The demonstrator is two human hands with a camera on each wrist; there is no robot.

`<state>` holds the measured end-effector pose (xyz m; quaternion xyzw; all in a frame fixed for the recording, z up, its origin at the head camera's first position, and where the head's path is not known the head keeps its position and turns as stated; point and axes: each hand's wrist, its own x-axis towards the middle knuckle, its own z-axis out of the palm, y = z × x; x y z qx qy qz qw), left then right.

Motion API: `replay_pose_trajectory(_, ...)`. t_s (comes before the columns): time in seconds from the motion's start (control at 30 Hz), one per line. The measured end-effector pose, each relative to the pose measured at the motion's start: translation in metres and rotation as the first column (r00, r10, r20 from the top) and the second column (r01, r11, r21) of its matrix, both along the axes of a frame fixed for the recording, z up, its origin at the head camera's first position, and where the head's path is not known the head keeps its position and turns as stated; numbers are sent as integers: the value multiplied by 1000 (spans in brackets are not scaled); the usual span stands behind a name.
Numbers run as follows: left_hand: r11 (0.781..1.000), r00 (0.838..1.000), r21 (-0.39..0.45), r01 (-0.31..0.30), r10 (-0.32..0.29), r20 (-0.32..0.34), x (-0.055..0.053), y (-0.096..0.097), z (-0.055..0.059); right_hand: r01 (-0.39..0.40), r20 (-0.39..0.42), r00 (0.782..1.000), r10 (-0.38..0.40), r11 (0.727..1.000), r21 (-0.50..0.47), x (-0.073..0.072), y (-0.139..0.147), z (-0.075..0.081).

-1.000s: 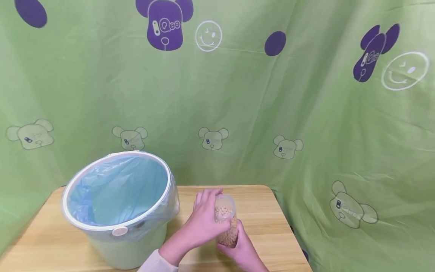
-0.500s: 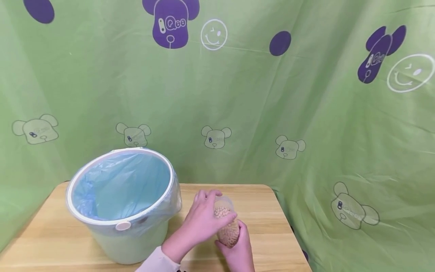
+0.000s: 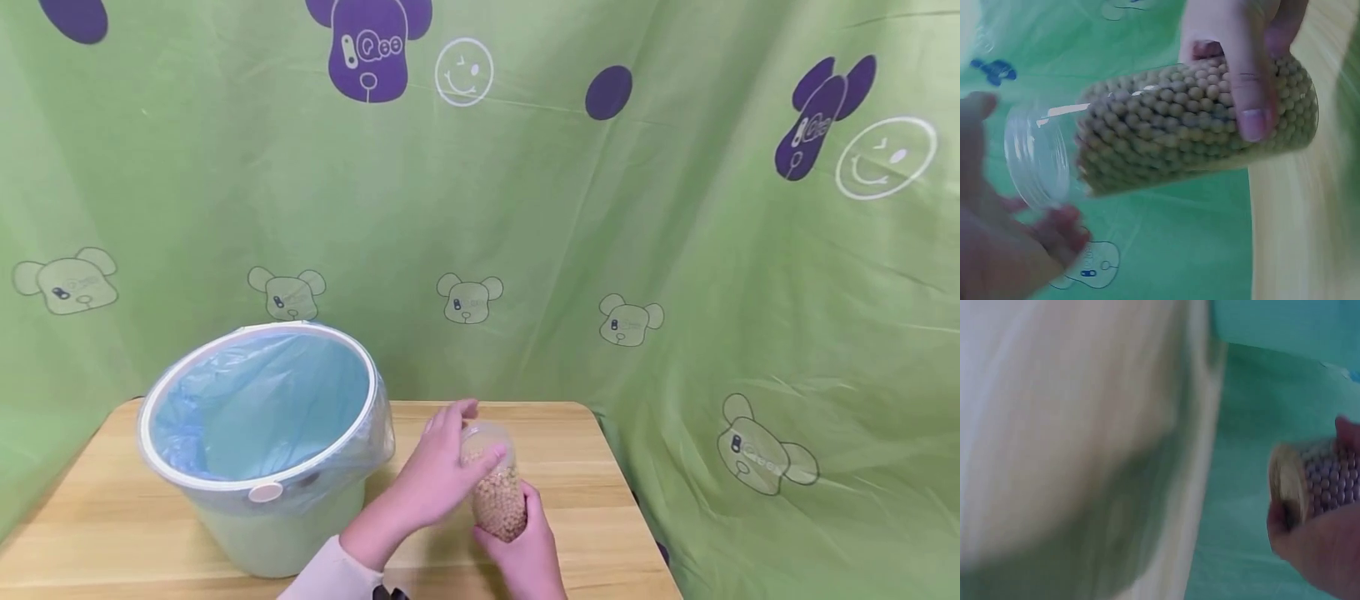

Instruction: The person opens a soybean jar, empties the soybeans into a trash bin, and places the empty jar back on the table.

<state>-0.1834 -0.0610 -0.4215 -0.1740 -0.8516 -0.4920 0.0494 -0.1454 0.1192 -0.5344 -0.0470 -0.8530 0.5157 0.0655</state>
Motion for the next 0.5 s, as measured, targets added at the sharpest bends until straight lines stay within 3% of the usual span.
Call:
replay_pose_trajectory(0.07, 987, 997, 141, 81, -80, -12, -3, -4, 5, -57, 30, 998, 59, 997, -57, 2, 5, 10)
replay_pose_trajectory(0.13, 954, 986, 248, 169, -166, -33, -6, -9, 10, -124, 48, 990, 131, 984, -125, 4, 10, 22)
replay_pose_trajectory(0.2, 918, 966, 302, 256, -251, -56, -9, -13, 13, -199, 62, 975, 214, 962, -188, 7, 17, 32)
replay_pose_trajectory(0.27, 873, 933, 330, 358, -349, -89, -12, -17, 14, -289, 65, 946, 316, 920, -265, 12, 24, 42)
replay_pose_trajectory(0.33, 812, 883, 351, 466, -451, -128, -16, -20, 16, -400, 67, 890, 451, 843, -360, 15, 32, 50)
replay_pose_trajectory(0.37, 778, 855, 359, 515, -499, -143, -18, -21, 16, -461, 59, 850, 524, 792, -401, 17, 35, 54)
replay_pose_trajectory(0.47, 665, 749, 358, 656, -632, -198, -22, -22, 20, -606, 19, 694, 720, 598, -525, 21, 43, 61)
replay_pose_trajectory(0.5, 624, 709, 354, 697, -673, -211, -23, -22, 21, -631, 17, 645, 764, 545, -552, 22, 45, 62)
